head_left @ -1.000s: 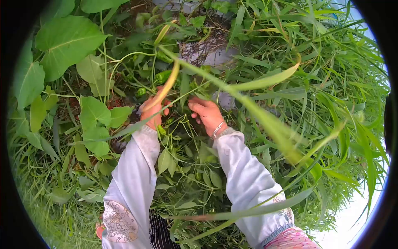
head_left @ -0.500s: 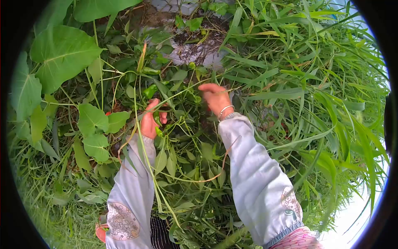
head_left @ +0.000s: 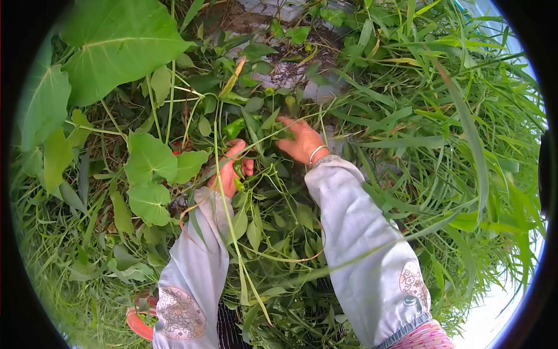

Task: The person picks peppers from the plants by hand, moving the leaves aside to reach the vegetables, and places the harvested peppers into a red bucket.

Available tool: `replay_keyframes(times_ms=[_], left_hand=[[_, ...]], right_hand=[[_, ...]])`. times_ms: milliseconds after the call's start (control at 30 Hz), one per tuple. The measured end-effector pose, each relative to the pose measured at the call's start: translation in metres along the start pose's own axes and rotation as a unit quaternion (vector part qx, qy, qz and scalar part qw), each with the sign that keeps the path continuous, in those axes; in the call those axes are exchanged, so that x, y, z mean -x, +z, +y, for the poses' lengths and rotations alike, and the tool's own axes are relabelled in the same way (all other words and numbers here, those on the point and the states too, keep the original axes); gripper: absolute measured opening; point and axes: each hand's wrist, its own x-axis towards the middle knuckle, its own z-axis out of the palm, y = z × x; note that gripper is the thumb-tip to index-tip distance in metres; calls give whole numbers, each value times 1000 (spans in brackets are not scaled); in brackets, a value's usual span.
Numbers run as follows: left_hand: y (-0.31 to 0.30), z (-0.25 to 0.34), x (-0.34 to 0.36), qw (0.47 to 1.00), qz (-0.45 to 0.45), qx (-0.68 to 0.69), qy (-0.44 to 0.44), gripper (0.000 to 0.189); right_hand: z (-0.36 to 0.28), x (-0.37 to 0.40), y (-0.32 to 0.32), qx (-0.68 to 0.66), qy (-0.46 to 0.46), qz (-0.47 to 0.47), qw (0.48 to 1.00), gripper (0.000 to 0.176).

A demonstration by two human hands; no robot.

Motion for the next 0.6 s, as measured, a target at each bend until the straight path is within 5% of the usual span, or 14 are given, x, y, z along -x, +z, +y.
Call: replay_keyframes(times_ms=[67, 200, 267, 333, 433, 600], left_hand=[[-3, 0, -2, 1000, -7, 6, -9, 24], [5, 8, 3, 999, -31, 19, -13, 25], [4, -6, 9, 999, -18, 14, 26, 24], [3, -7, 8, 1000, -12, 17, 11, 25], [3, -7, 6, 1000, -2, 11, 14, 24], [3, -9, 8, 1000, -6, -16, 21, 26]], right_hand=[[-4, -19, -2, 42, 1, -76, 996, 61], [18, -47, 11, -128, -2, -155, 979, 66], [24, -41, 17, -163, -80, -127, 975, 54], [26, -36, 16, -314, -16, -170, 934, 43], [30, -33, 25, -132, -59, -35, 989, 45], [3, -15, 20, 12, 26, 75, 997, 43]])
